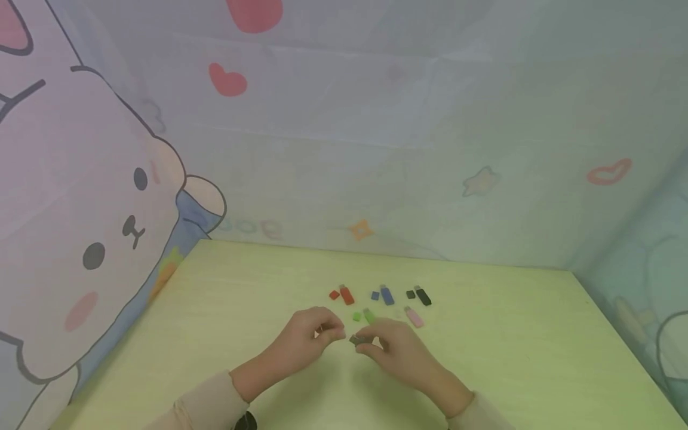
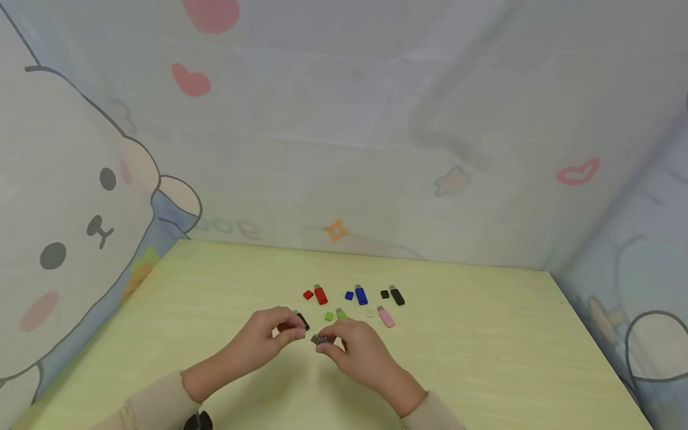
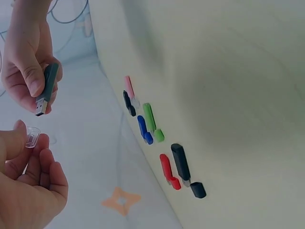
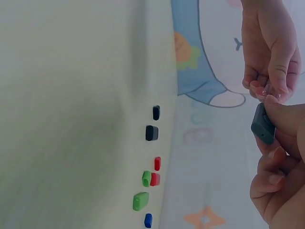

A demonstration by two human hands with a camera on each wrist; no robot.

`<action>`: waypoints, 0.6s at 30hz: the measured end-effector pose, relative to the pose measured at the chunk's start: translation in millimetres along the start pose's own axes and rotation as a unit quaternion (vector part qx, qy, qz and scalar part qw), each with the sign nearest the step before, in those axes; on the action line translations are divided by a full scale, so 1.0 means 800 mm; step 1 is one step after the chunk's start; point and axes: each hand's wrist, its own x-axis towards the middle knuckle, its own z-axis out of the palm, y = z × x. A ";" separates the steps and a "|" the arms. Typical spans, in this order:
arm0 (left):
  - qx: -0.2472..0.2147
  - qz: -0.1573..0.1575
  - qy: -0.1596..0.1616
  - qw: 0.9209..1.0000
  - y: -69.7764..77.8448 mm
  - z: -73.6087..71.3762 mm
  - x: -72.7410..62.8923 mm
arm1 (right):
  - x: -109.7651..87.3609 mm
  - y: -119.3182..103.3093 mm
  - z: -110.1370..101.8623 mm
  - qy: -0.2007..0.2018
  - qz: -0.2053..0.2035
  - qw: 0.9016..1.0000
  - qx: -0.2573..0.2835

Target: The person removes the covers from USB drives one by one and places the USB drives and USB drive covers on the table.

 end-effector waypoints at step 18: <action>0.025 -0.043 0.004 0.999 -0.020 0.006 0.025 | 0.033 0.025 0.008 0.038 0.143 0.986 0.073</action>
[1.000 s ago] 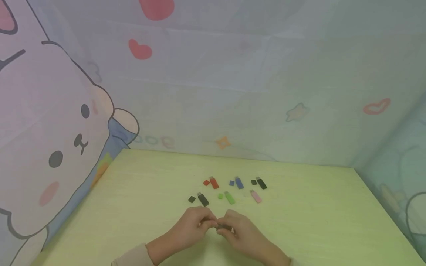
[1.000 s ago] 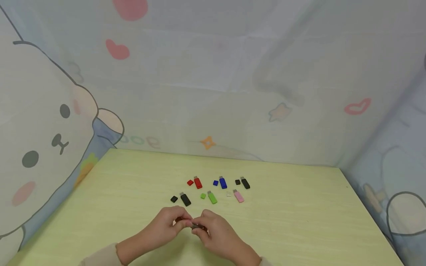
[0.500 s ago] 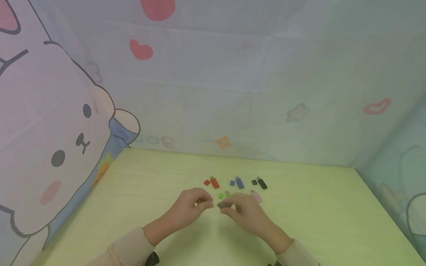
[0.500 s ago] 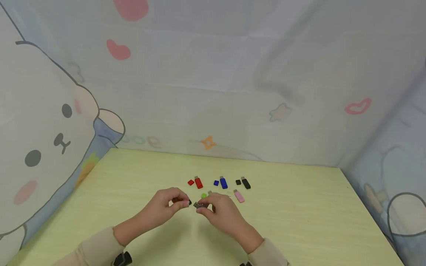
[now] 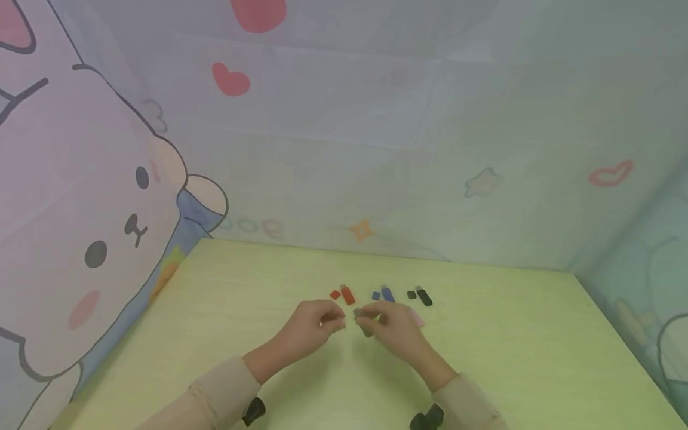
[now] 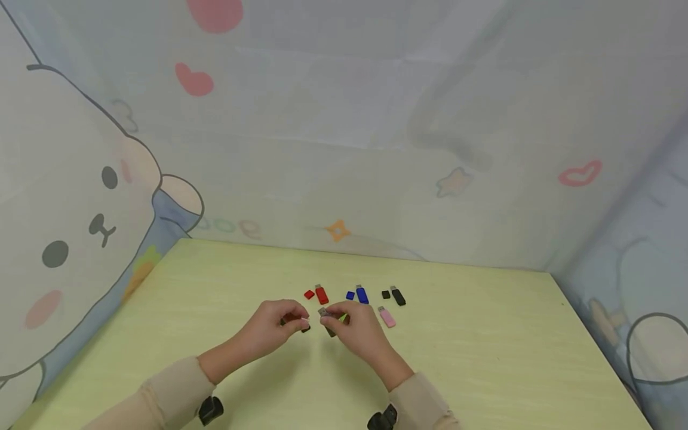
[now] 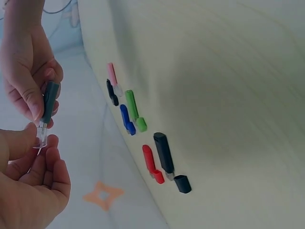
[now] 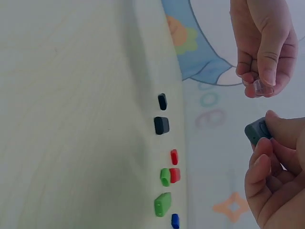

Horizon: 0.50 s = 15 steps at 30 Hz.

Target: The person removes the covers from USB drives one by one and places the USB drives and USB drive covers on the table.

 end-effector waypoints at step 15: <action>0.022 -0.026 0.012 0.999 -0.037 0.025 0.007 | 0.009 0.037 0.027 -0.028 0.048 0.996 0.072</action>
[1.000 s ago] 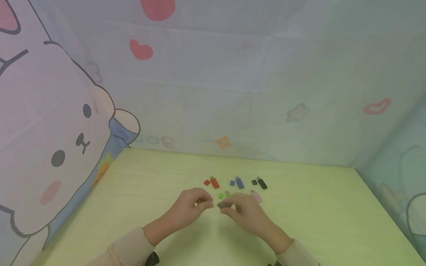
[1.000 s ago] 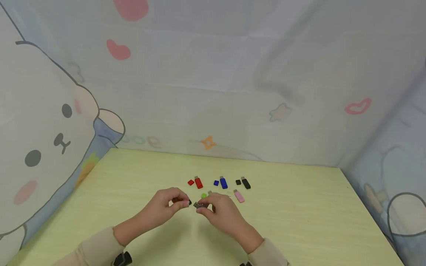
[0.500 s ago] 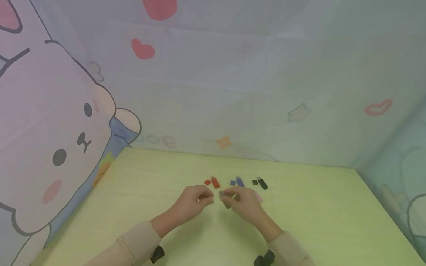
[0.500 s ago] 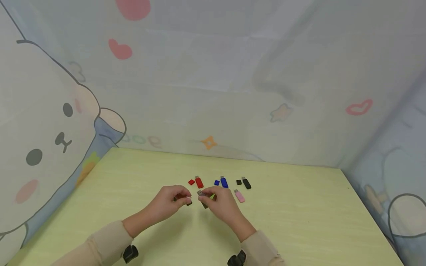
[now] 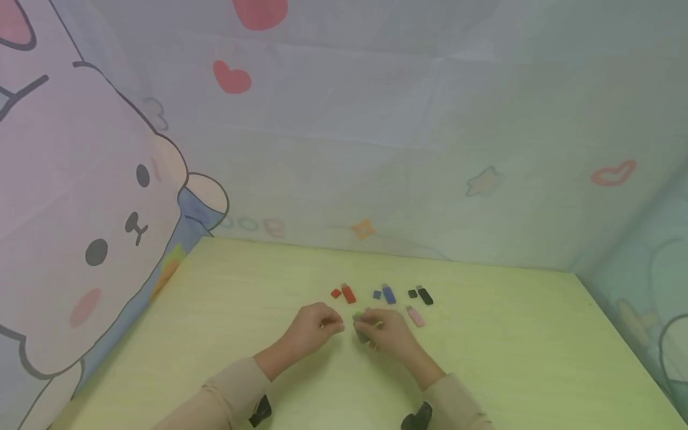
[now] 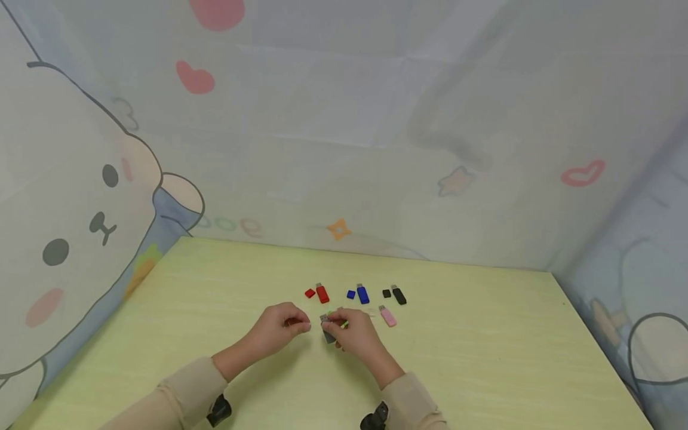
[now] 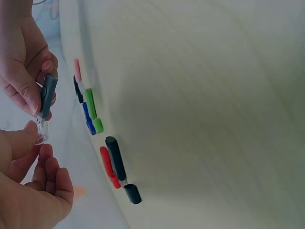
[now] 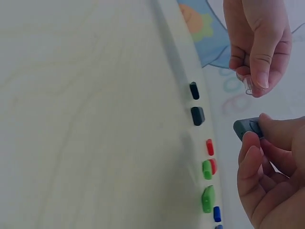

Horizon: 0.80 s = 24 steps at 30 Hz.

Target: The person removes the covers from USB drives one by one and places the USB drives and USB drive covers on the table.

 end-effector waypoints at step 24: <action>0.043 -0.007 -0.060 0.997 -0.024 0.030 0.004 | 0.003 0.019 0.027 -0.040 0.047 0.995 -0.077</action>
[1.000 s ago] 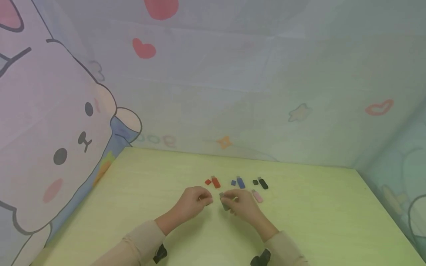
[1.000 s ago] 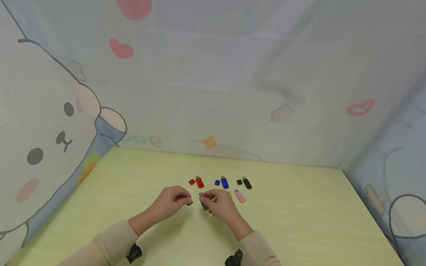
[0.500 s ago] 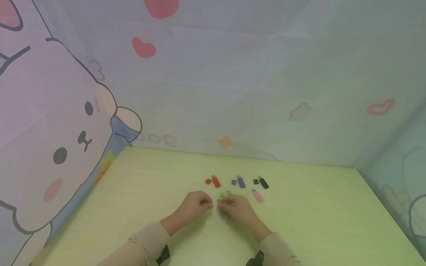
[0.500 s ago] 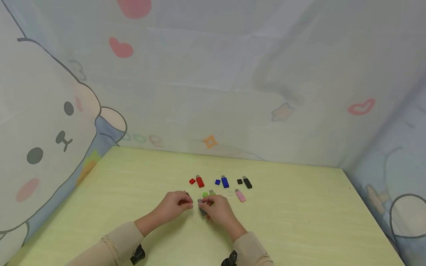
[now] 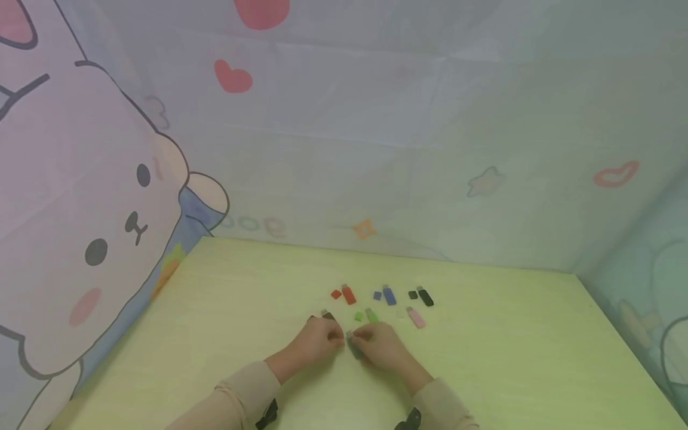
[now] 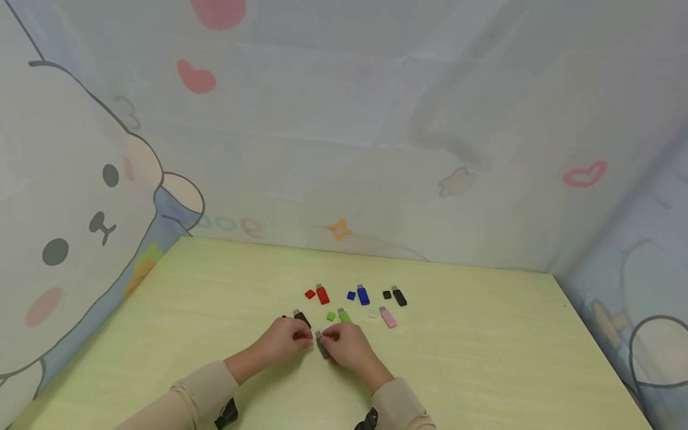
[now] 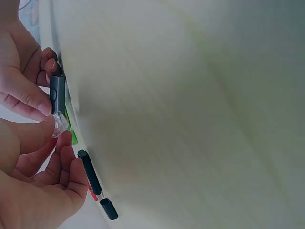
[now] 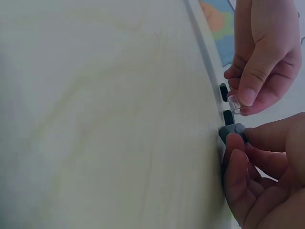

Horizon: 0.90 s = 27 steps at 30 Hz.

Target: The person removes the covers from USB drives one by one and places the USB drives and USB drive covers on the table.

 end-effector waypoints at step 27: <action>0.000 -0.021 -0.005 1.000 0.001 0.004 -0.001 | 0.001 -0.002 0.003 0.009 0.017 1.000 -0.009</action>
